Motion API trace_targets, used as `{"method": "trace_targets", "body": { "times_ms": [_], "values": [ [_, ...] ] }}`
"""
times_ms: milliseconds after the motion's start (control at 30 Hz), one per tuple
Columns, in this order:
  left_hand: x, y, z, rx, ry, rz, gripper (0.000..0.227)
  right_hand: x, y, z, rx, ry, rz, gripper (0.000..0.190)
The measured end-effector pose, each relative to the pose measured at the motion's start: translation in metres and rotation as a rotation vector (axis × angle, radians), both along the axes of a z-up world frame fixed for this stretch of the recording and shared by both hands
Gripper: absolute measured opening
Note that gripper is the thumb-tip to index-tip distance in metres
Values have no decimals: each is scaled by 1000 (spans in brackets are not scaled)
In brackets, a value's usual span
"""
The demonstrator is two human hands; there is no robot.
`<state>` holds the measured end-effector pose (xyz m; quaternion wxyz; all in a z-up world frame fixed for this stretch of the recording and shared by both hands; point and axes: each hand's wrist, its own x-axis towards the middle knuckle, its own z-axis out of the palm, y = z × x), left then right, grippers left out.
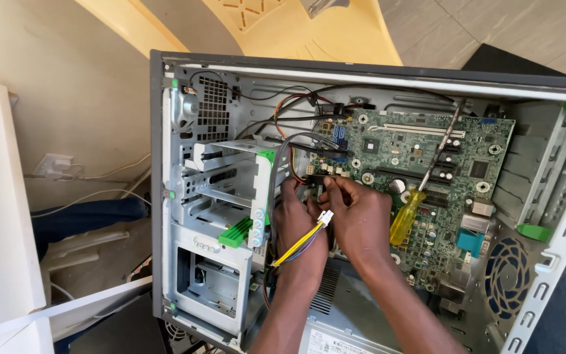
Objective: Removing the CPU and disconnecting internal cables from a desktop computer motherboard.
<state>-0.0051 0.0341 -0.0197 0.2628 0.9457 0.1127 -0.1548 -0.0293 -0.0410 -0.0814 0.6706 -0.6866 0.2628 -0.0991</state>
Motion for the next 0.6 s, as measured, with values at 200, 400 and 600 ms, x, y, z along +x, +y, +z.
{"method": "trace_targets", "body": {
  "times_ms": [200, 400, 600],
  "values": [
    [2, -2, -4, -4, -33, -34, 33, -4, -1, 1, 20, 23, -29, 20],
    [5, 0, -19, 78, -84, -65, 29, -3, 0, -1, 90, 93, -69, 18],
    [6, -4, -14, 64, -147, -68, 28, 0, 4, -11, 101, 101, -101, 17]
  ]
}}
